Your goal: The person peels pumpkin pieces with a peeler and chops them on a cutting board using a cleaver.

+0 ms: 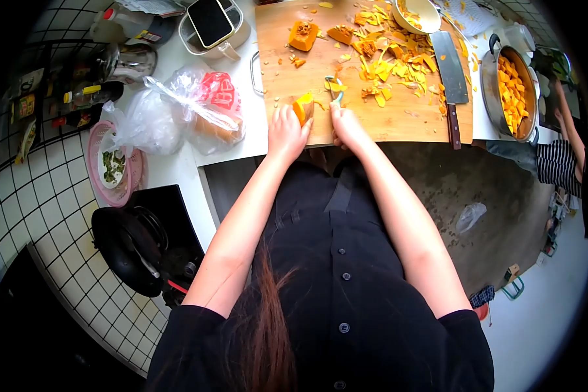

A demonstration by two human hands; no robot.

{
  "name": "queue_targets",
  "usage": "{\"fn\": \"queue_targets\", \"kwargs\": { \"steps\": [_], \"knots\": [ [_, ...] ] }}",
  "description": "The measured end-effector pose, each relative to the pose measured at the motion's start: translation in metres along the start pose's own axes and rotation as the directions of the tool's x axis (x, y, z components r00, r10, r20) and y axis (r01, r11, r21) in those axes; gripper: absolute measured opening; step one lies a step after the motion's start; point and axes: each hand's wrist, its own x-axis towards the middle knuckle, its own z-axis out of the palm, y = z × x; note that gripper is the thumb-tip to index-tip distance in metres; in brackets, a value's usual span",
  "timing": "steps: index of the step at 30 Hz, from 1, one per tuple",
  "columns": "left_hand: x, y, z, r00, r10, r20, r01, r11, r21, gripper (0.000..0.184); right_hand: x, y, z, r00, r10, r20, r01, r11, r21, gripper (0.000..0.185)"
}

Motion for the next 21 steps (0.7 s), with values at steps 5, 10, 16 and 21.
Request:
{"fn": "queue_targets", "kwargs": {
  "steps": [5,10,16,21],
  "knots": [
    [0.0,-0.003,0.003,0.99,0.087,-0.112,-0.08,0.995,0.067,0.049,-0.004,0.009,-0.012,0.99,0.129,0.058,-0.138,0.971,0.196,0.038],
    [-0.001,-0.003,0.003,0.988,0.1,-0.118,-0.092,0.993,0.071,0.05,-0.021,0.01,-0.019,0.785,-0.508,-0.354,0.334,0.829,-0.448,0.022],
    [0.001,-0.003,-0.003,0.999,0.041,0.016,-0.042,0.999,0.034,0.059,-0.039,-0.01,-0.023,0.787,-0.367,-0.496,0.274,0.928,-0.251,0.025],
    [0.0,-0.003,-0.003,0.999,0.05,0.005,-0.051,0.998,0.034,0.059,-0.034,0.007,-0.011,0.909,-0.291,-0.297,0.306,0.952,0.004,0.024]
  ]
}}
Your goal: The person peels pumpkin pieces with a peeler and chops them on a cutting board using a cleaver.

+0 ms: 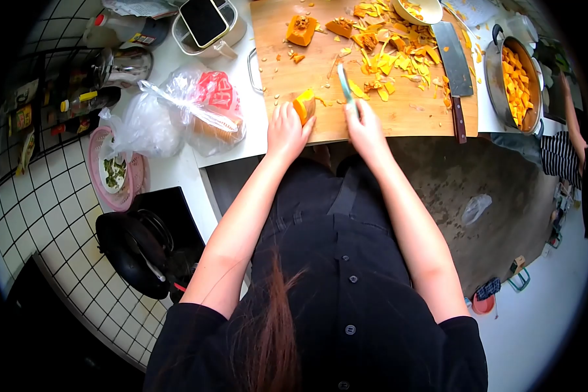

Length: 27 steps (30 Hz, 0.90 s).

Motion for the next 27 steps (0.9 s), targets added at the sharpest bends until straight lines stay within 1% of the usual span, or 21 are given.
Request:
{"fn": "queue_targets", "kwargs": {
  "steps": [1,2,3,4,5,7,9,12,13,19,22,25,27],
  "knots": [
    [0.001,0.001,0.0,1.0,-0.002,0.0,0.002,1.0,-0.005,0.059,-0.007,-0.002,0.002,0.979,0.125,0.163,-0.152,0.975,0.163,0.025],
    [0.001,0.002,-0.001,1.0,-0.006,-0.002,0.006,1.0,-0.01,0.059,-0.014,-0.005,0.005,0.947,0.18,0.266,-0.245,0.94,0.238,0.025],
    [0.001,0.002,-0.001,1.0,-0.012,-0.003,0.012,1.0,-0.013,0.059,-0.021,-0.01,0.009,0.902,0.221,0.372,-0.342,0.89,0.301,0.026],
    [0.0,0.001,-0.002,1.0,-0.003,0.002,0.003,1.0,-0.017,0.059,-0.026,-0.013,0.014,0.89,0.228,0.394,-0.35,0.897,0.27,0.026],
    [0.0,0.0,-0.003,1.0,0.007,0.008,-0.007,1.0,-0.021,0.059,-0.025,-0.006,0.021,0.893,0.177,0.414,-0.301,0.919,0.256,0.029],
    [0.0,0.0,-0.002,1.0,0.018,0.01,-0.018,0.999,-0.027,0.059,-0.023,0.001,0.03,0.937,0.055,0.345,-0.132,0.97,0.202,0.033],
    [0.0,-0.001,-0.001,1.0,0.018,0.004,-0.017,0.999,-0.029,0.058,-0.021,0.005,0.032,0.948,0.027,0.317,-0.07,0.99,0.126,0.035],
    [0.0,-0.001,0.001,0.986,0.109,-0.126,-0.104,0.994,0.042,0.047,-0.023,0.009,0.038,0.964,-0.056,0.259,0.049,0.998,0.033,0.036],
    [0.0,0.0,0.002,0.987,0.101,-0.124,-0.096,0.994,0.044,0.046,-0.023,0.01,0.04,0.967,-0.09,0.238,0.092,0.996,0.004,0.036],
    [-0.001,0.001,0.007,0.988,0.079,-0.129,-0.071,0.995,0.065,0.047,-0.026,0.006,0.042,0.958,-0.057,0.282,0.068,0.997,-0.03,0.04],
    [-0.001,0.002,0.008,0.992,0.053,-0.112,-0.045,0.997,0.067,0.048,-0.026,0.004,0.043,0.957,-0.07,0.282,0.091,0.994,-0.061,0.041],
    [-0.002,0.003,0.012,0.992,0.041,-0.123,-0.032,0.997,0.071,0.048,-0.026,0.001,0.045,0.958,-0.061,0.281,0.093,0.99,-0.105,0.042],
    [-0.002,0.004,0.015,0.991,0.024,-0.132,-0.016,0.998,0.063,0.047,-0.023,-0.004,0.043,0.958,-0.028,0.286,0.088,0.977,-0.197,0.041]
  ]
}}
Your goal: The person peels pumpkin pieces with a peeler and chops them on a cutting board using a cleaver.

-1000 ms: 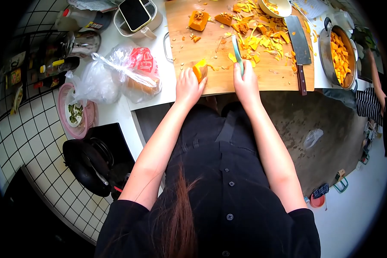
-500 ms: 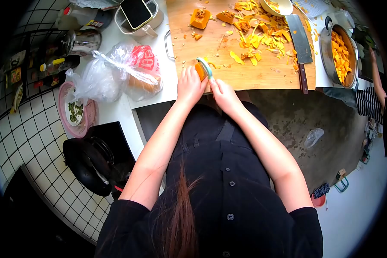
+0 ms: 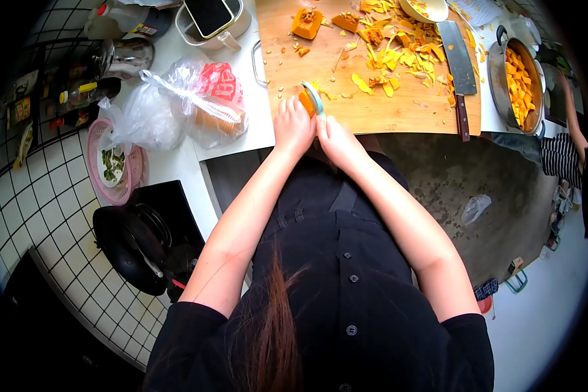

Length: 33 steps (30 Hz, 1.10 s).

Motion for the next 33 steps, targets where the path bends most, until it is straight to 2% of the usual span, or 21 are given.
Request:
{"fn": "queue_targets", "kwargs": {
  "steps": [4,7,13,16,19,22,25,28,33],
  "knots": [
    [-0.002,0.0,0.001,1.0,-0.002,-0.027,0.002,1.0,0.014,0.046,-0.001,-0.005,-0.003,1.0,0.027,-0.004,-0.028,0.997,-0.073,0.043],
    [0.0,0.0,0.001,1.0,-0.008,-0.025,0.008,1.0,-0.005,0.046,-0.003,-0.003,-0.005,1.0,-0.026,0.003,0.026,0.999,-0.043,0.044],
    [-0.001,0.001,0.001,0.998,-0.056,0.025,0.057,0.997,-0.057,0.047,0.013,0.007,0.002,0.999,0.045,-0.014,-0.046,0.996,-0.078,0.044],
    [0.002,0.002,-0.004,0.995,-0.065,0.074,0.07,0.996,-0.061,0.049,0.004,0.004,-0.004,0.999,-0.03,0.029,0.031,0.999,-0.01,0.046],
    [0.003,0.001,-0.001,0.995,-0.064,0.08,0.069,0.996,-0.062,0.049,0.001,-0.005,-0.007,1.0,-0.015,-0.011,0.015,1.0,-0.02,0.046],
    [0.003,0.0,0.0,0.985,-0.118,0.127,0.131,0.987,-0.098,0.046,0.018,0.003,-0.001,0.999,-0.002,-0.044,0.0,0.999,-0.04,0.046],
    [0.001,0.001,0.0,0.986,-0.121,0.116,0.135,0.983,-0.122,0.045,0.023,0.008,0.001,1.0,0.029,0.01,-0.028,0.999,-0.028,0.046],
    [0.004,0.001,-0.005,0.984,-0.112,0.137,0.129,0.984,-0.12,0.045,0.008,0.011,-0.004,1.0,-0.027,0.006,0.027,0.999,0.019,0.043],
    [0.003,0.002,-0.011,0.977,-0.098,0.191,0.134,0.974,-0.185,0.047,-0.001,0.017,0.006,0.992,-0.074,-0.106,0.079,0.996,0.044,0.04]
  ]
}}
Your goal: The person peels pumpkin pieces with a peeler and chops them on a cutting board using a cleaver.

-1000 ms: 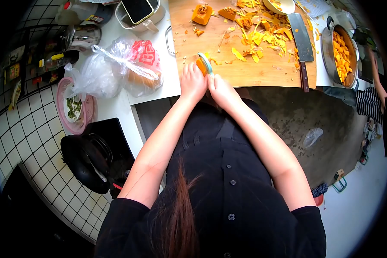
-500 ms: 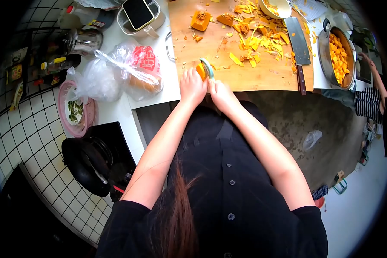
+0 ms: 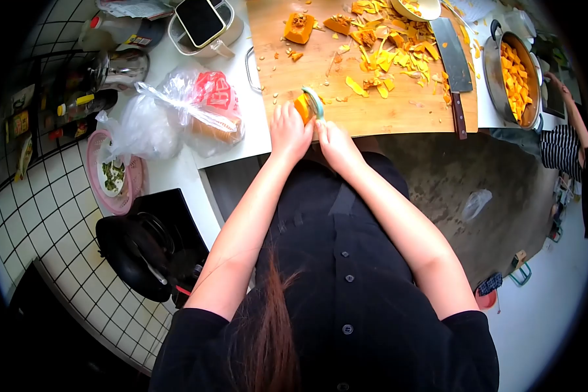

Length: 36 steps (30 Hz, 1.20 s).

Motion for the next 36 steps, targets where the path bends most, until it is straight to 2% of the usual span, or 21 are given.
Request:
{"fn": "queue_targets", "kwargs": {
  "steps": [4,10,13,18,21,22,25,28,31,32,35,36],
  "knots": [
    [-0.008,0.0,0.005,0.98,0.139,-0.144,-0.121,0.984,0.129,0.041,-0.009,0.006,0.007,0.999,0.04,-0.028,-0.039,0.998,0.046,0.041],
    [-0.009,-0.002,0.004,0.978,0.174,-0.113,-0.162,0.981,0.103,0.039,-0.007,0.003,0.009,0.984,0.18,-0.015,-0.18,0.982,-0.052,0.047],
    [-0.007,-0.001,0.001,0.989,0.131,-0.067,-0.131,0.991,0.013,0.04,0.001,0.002,0.007,0.968,0.246,0.044,-0.243,0.967,-0.072,0.051],
    [-0.007,-0.004,0.005,0.987,0.142,-0.074,-0.139,0.989,0.041,0.043,0.028,-0.006,0.0,0.966,0.249,0.063,-0.249,0.968,-0.02,0.044],
    [-0.004,-0.005,0.005,0.98,0.172,-0.102,-0.169,0.985,0.042,0.043,0.016,0.001,0.002,0.997,0.078,0.016,-0.076,0.994,-0.082,0.041],
    [-0.006,-0.005,0.005,0.977,0.182,-0.113,-0.178,0.983,0.042,0.043,0.01,0.002,0.001,0.996,0.083,0.01,-0.082,0.991,-0.102,0.042],
    [-0.01,-0.005,0.004,0.973,0.213,-0.09,-0.209,0.977,0.045,0.042,-0.004,0.007,0.003,0.98,0.197,0.017,-0.197,0.98,0.013,0.046],
    [-0.014,-0.006,0.0,0.964,0.264,-0.031,-0.262,0.963,0.059,0.04,-0.01,0.011,0.015,0.969,0.24,-0.051,-0.238,0.971,0.034,0.05],
    [-0.016,-0.006,-0.002,0.972,0.235,0.022,-0.236,0.97,0.058,0.044,-0.012,0.007,0.02,0.942,0.33,-0.066,-0.319,0.939,0.131,0.053],
    [-0.016,-0.007,-0.002,0.963,0.268,0.006,-0.268,0.961,0.07,0.043,-0.011,0.011,0.026,0.905,0.426,0.017,-0.416,0.873,0.256,0.056],
    [-0.016,-0.011,0.002,0.928,0.365,-0.075,-0.36,0.93,0.07,0.038,-0.013,0.017,0.033,0.899,0.435,-0.048,-0.408,0.873,0.266,0.057],
    [-0.017,-0.012,0.003,0.931,0.359,-0.069,-0.354,0.932,0.075,0.038,-0.015,0.021,0.036,0.9,0.405,-0.16,-0.371,0.905,0.207,0.057]
  ]
}}
